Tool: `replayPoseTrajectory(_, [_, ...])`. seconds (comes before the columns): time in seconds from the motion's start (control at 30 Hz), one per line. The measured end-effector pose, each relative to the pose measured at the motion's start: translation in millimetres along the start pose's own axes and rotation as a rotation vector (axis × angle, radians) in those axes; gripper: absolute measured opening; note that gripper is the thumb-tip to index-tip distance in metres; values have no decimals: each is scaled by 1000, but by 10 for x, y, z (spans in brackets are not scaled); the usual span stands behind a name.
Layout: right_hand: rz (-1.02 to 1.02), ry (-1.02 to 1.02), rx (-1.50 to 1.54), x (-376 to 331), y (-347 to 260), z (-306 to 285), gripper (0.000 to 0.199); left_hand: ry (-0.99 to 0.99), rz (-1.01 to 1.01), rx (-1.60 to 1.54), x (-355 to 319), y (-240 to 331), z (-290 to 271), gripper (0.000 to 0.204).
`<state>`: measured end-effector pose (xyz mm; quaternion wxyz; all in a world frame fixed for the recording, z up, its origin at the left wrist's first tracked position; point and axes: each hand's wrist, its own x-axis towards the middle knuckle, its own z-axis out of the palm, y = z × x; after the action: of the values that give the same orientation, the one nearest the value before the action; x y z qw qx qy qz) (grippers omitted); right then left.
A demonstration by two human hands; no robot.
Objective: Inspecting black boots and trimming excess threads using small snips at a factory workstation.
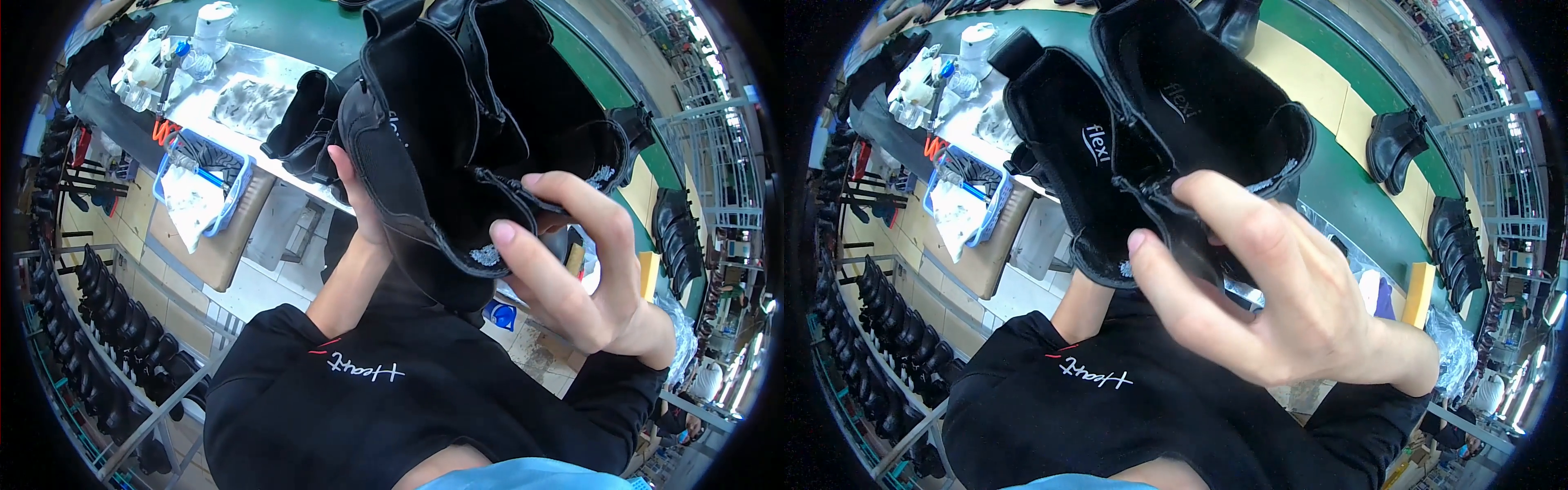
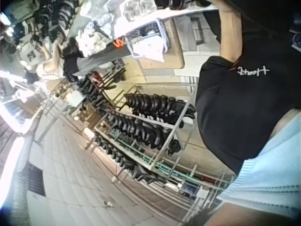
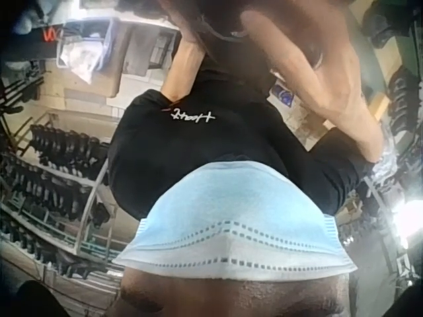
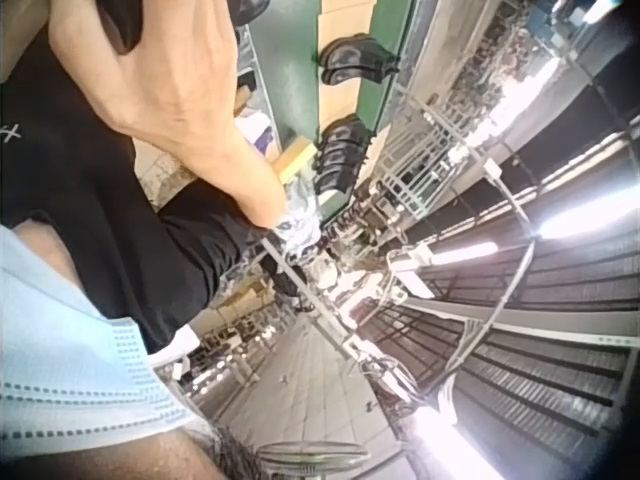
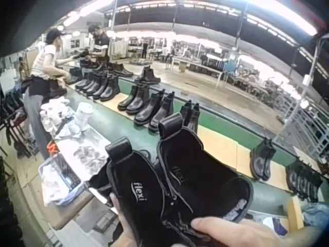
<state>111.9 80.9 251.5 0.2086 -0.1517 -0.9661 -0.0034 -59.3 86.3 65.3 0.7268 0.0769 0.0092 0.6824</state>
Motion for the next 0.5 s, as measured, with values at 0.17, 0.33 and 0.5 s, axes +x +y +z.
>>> replayPoseTrajectory(0.17, [6, 34, 30, -41, 76, 66, 57, 62, 19, 71, 0, -5, 5, 97])
replayPoseTrajectory(0.33, [20, 28, 42, -41, 85, 72, 58, -21, 22, 88, 10, 0, -87, 96])
replayPoseTrajectory(0.5, [40, 48, 65, -47, 118, 73, 58, 76, 9, 38, 19, -18, -99, 101])
